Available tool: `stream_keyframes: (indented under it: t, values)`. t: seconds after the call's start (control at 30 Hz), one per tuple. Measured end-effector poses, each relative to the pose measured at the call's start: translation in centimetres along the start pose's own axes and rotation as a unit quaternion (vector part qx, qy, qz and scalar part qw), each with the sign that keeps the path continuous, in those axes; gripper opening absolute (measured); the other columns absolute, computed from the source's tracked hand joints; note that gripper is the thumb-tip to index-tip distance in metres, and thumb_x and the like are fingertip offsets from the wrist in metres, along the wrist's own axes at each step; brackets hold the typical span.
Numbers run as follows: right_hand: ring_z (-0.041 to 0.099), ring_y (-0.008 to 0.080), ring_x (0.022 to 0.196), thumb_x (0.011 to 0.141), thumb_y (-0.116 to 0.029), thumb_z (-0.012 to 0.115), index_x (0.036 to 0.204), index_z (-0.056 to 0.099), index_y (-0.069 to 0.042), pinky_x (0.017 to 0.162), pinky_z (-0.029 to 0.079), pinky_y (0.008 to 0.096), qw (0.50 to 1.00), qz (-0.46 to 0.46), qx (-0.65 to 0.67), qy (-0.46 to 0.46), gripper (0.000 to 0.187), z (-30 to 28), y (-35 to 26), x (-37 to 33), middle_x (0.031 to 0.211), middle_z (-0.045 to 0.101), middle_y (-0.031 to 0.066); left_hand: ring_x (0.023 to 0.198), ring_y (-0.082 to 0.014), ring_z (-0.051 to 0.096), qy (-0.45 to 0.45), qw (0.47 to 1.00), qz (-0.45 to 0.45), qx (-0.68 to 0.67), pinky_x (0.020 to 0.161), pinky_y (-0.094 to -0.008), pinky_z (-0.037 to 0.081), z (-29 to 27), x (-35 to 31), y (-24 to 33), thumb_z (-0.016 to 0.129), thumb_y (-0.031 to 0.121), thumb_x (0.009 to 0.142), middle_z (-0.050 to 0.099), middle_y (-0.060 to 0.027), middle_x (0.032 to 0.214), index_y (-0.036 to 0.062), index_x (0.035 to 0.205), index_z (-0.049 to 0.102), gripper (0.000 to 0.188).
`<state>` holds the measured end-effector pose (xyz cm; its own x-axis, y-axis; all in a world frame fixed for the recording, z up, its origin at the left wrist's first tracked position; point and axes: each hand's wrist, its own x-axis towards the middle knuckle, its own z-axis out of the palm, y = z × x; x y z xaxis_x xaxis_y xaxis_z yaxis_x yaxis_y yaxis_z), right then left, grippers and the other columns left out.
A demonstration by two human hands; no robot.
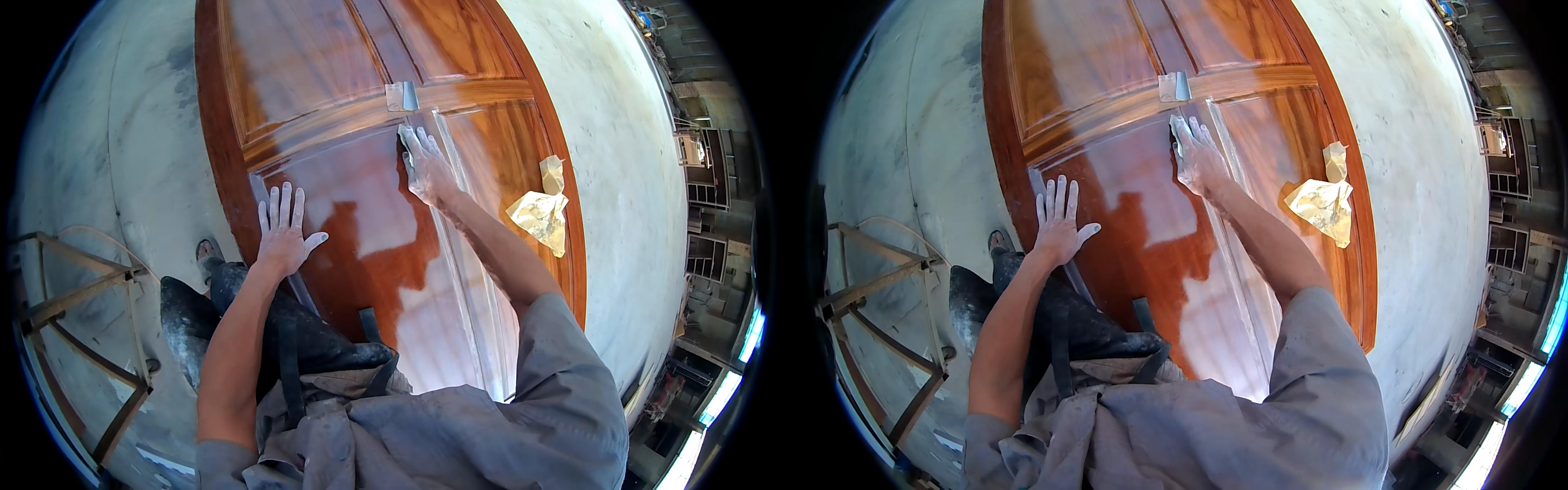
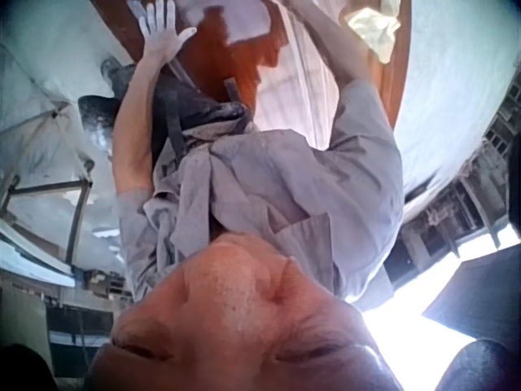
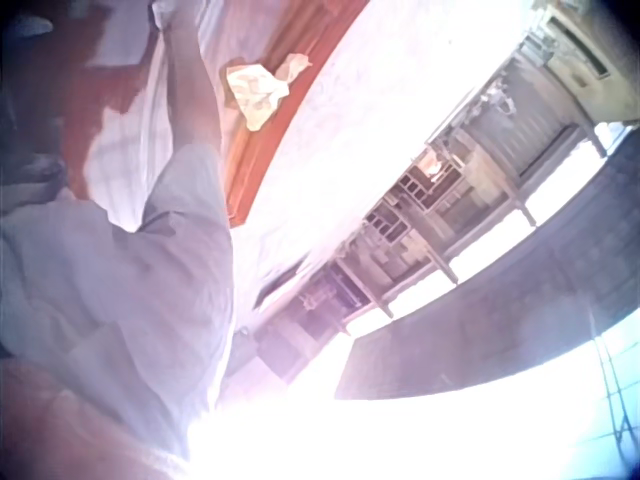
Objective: The person wipes the surface of a wooden door with a cloth, moving methodically across panels and edges. The person uses both hands to rub and smooth the surface, occasionally adjusting the cloth.
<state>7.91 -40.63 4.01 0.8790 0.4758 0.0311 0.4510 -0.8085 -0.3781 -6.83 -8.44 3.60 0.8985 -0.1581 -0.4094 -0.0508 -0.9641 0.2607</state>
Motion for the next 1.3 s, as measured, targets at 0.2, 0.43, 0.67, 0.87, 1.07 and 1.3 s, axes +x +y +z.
stream_keyframes:
  t: [0.2, 0.43, 0.67, 0.87, 1.07, 1.3]
  values:
    - [0.040, 0.0501, 0.147, 0.094, -0.006, 0.055, 0.158, 0.037, 0.001, 0.126, 0.030, 0.0559, 0.999, -0.003, 0.011, 0.030, 0.067, -0.2, 0.9, 0.7, 0.154, 0.049, 0.0280, 0.163, -0.0426, -0.006, 0.007, 1.000, 0.006, 0.001, 0.129, -0.0610, -0.001, -0.4, 0.4, 0.4, 0.055, 0.065, 0.100, -0.003, -0.0219, 0.176, 0.0060, 0.170, 0.002, 0.106]
    - [0.034, 0.0510, 0.150, 0.099, -0.007, 0.053, 0.161, 0.030, 0.003, 0.127, 0.026, 0.0574, 0.998, 0.052, 0.023, -0.026, 0.067, -0.5, -3.3, -17.8, 0.158, 0.042, 0.0301, 0.163, -0.0411, -0.005, 0.011, 1.000, -0.011, 0.011, 0.129, -0.0605, 0.000, 0.2, -0.4, -0.4, 0.055, 0.064, 0.101, -0.002, -0.0199, 0.177, 0.0082, 0.170, 0.003, 0.103]
    - [0.029, 0.0551, 0.151, 0.103, -0.017, 0.054, 0.160, 0.028, 0.007, 0.127, 0.021, 0.0597, 0.993, 0.084, -0.021, -0.083, 0.067, -1.5, -4.2, -30.3, 0.161, 0.038, 0.0295, 0.163, -0.0400, -0.004, 0.017, 0.999, -0.003, 0.033, 0.129, -0.0606, 0.001, 0.1, -0.1, 0.4, 0.054, 0.065, 0.101, 0.000, -0.0188, 0.177, 0.0095, 0.171, 0.005, 0.102]
    - [0.034, 0.0488, 0.151, 0.104, -0.019, 0.056, 0.158, 0.035, 0.003, 0.128, 0.022, 0.0578, 0.989, 0.148, 0.026, -0.009, 0.062, -0.6, -6.0, -21.1, 0.160, 0.043, 0.0250, 0.163, -0.0395, -0.002, 0.065, 0.997, 0.015, 0.042, 0.129, -0.0611, 0.002, 2.3, 0.0, -1.4, 0.055, 0.064, 0.101, -0.001, -0.0170, 0.178, 0.0124, 0.171, 0.004, 0.101]
    - [0.019, 0.0580, 0.154, 0.100, -0.016, 0.054, 0.163, 0.018, 0.009, 0.128, 0.014, 0.0619, 0.949, 0.203, 0.020, -0.241, 0.076, -3.3, -7.8, -46.4, 0.166, 0.025, 0.0329, 0.163, -0.0396, -0.002, 0.056, 0.996, 0.012, 0.063, 0.129, -0.0615, 0.003, 1.9, 0.8, -0.7, 0.054, 0.065, 0.101, -0.001, -0.0166, 0.178, 0.0130, 0.171, 0.002, 0.101]
    - [0.032, 0.0464, 0.152, 0.098, -0.018, 0.062, 0.160, 0.030, 0.006, 0.128, 0.023, 0.0559, 0.987, 0.141, -0.042, -0.060, 0.073, 0.1, -5.9, -27.6, 0.164, 0.036, 0.0256, 0.163, -0.0403, -0.002, 0.079, 0.996, 0.009, 0.048, 0.128, -0.0620, 0.005, 2.7, 0.5, -1.9, 0.055, 0.065, 0.100, -0.002, -0.0168, 0.178, 0.0130, 0.171, 0.000, 0.104]
